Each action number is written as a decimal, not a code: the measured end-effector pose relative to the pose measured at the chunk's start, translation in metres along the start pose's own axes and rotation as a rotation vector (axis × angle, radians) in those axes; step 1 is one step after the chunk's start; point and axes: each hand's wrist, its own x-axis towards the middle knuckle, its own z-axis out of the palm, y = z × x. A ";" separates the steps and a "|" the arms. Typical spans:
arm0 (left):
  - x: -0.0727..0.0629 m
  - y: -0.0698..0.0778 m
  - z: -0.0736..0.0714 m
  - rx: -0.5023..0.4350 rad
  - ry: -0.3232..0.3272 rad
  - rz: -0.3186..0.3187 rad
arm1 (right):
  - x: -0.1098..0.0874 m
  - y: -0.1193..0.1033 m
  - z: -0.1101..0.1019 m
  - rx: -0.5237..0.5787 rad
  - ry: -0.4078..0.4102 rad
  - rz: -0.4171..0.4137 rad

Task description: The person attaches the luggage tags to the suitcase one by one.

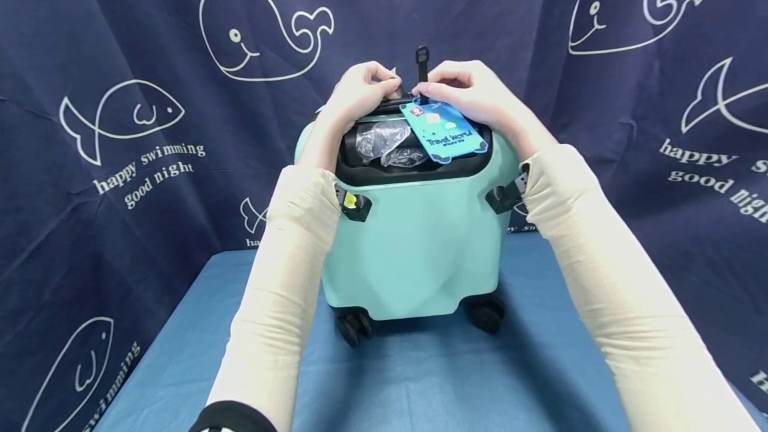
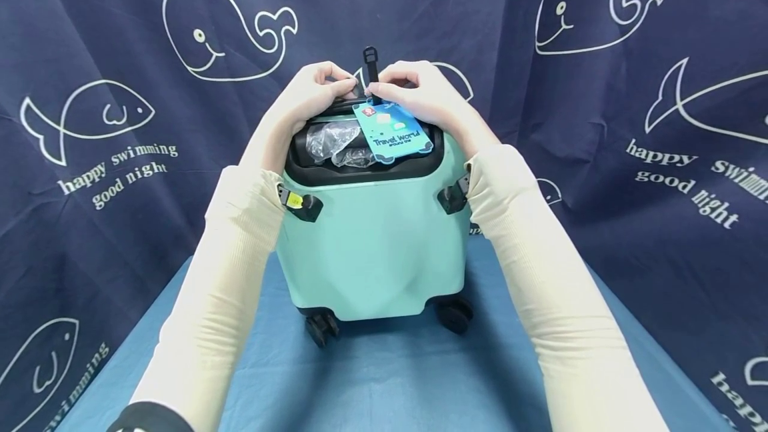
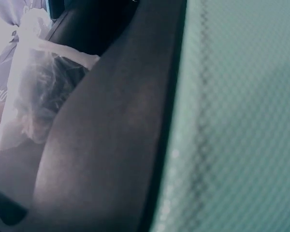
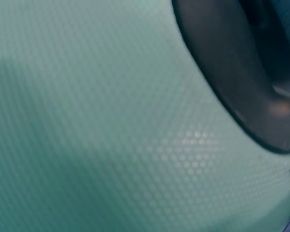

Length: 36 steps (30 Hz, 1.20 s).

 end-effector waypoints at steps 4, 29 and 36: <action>0.001 -0.001 0.001 -0.117 0.013 0.013 | 0.000 0.000 0.000 0.037 0.015 -0.014; -0.001 -0.001 0.001 -0.406 0.080 0.110 | 0.001 0.000 -0.001 0.152 0.056 0.034; -0.003 -0.003 0.001 -0.284 0.063 0.073 | 0.004 0.000 -0.002 0.262 0.017 0.044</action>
